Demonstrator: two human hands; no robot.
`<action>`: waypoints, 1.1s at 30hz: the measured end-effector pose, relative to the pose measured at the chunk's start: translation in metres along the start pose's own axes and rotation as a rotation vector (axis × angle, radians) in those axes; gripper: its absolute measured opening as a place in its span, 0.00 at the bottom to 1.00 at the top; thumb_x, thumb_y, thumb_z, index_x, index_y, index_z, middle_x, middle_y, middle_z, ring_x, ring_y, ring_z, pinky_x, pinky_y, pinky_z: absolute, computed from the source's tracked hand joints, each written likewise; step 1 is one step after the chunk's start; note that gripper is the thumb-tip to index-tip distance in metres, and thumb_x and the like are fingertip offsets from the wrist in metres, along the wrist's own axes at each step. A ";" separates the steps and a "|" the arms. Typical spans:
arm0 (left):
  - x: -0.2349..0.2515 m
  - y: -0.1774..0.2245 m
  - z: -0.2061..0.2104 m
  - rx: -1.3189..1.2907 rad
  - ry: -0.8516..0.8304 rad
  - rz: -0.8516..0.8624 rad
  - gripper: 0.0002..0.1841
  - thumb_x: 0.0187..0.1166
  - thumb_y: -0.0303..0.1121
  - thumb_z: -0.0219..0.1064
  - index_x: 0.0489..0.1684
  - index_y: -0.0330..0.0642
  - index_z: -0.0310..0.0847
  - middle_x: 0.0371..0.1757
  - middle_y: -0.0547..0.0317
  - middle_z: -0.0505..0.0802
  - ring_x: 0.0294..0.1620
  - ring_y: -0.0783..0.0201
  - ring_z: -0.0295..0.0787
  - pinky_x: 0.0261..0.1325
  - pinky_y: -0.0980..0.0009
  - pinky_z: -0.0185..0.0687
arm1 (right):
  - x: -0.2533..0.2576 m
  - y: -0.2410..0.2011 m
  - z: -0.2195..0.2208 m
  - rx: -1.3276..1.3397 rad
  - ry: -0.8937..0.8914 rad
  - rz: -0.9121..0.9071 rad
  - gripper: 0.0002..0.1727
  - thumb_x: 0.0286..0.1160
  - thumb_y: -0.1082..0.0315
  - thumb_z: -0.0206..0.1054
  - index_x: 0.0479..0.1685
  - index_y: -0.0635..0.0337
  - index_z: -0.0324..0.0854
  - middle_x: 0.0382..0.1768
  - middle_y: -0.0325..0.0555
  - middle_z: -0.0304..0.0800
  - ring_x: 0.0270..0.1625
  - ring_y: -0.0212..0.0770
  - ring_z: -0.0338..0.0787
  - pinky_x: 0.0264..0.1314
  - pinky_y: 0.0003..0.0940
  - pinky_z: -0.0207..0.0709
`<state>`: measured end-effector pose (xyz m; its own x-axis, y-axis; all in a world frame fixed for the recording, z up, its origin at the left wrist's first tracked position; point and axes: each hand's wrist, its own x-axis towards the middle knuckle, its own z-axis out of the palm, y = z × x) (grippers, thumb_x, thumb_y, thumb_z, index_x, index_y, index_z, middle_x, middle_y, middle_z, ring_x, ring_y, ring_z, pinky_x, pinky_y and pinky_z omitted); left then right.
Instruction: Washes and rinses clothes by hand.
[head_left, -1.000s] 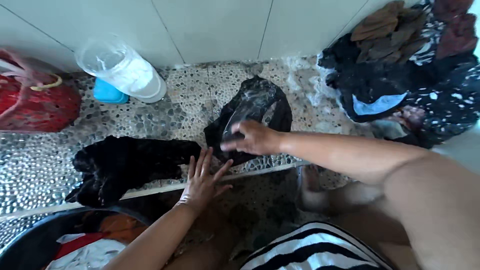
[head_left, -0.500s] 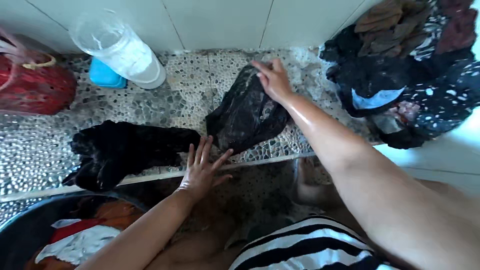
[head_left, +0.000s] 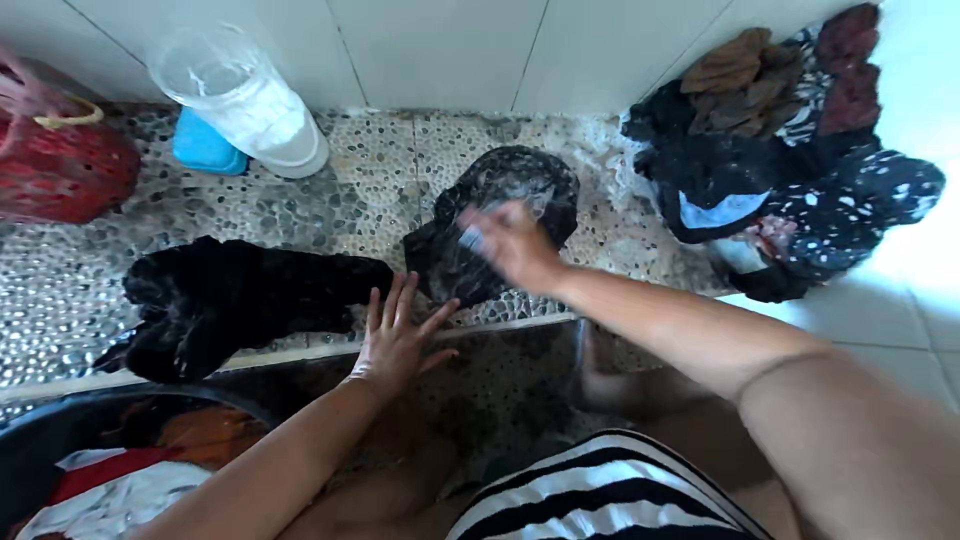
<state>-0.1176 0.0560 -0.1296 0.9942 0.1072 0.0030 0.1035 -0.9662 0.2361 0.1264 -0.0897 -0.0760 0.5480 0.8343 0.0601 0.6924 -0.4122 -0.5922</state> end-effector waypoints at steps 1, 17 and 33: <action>-0.001 -0.001 0.000 -0.009 -0.012 -0.002 0.39 0.71 0.72 0.64 0.85 0.74 0.70 0.89 0.23 0.60 0.91 0.23 0.47 0.81 0.18 0.43 | -0.006 -0.013 0.016 0.076 -0.130 -0.095 0.25 0.79 0.58 0.71 0.73 0.59 0.82 0.62 0.65 0.83 0.63 0.57 0.86 0.67 0.55 0.81; -0.004 -0.002 0.003 -0.001 0.013 0.019 0.38 0.74 0.73 0.59 0.88 0.79 0.64 0.88 0.22 0.61 0.89 0.20 0.52 0.79 0.17 0.46 | 0.096 0.097 -0.028 -0.210 0.054 0.019 0.23 0.88 0.58 0.58 0.80 0.33 0.77 0.69 0.65 0.78 0.67 0.65 0.83 0.67 0.65 0.78; 0.000 0.003 0.002 -0.008 0.046 -0.015 0.37 0.69 0.69 0.67 0.84 0.74 0.72 0.84 0.18 0.67 0.85 0.18 0.59 0.77 0.16 0.48 | 0.019 -0.017 0.036 0.114 -0.147 -0.283 0.24 0.80 0.64 0.69 0.76 0.50 0.82 0.64 0.63 0.82 0.65 0.57 0.85 0.67 0.55 0.80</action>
<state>-0.1177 0.0527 -0.1312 0.9902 0.1323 0.0444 0.1177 -0.9626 0.2441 0.1083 -0.0537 -0.0937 0.2623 0.9570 0.1235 0.7460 -0.1199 -0.6550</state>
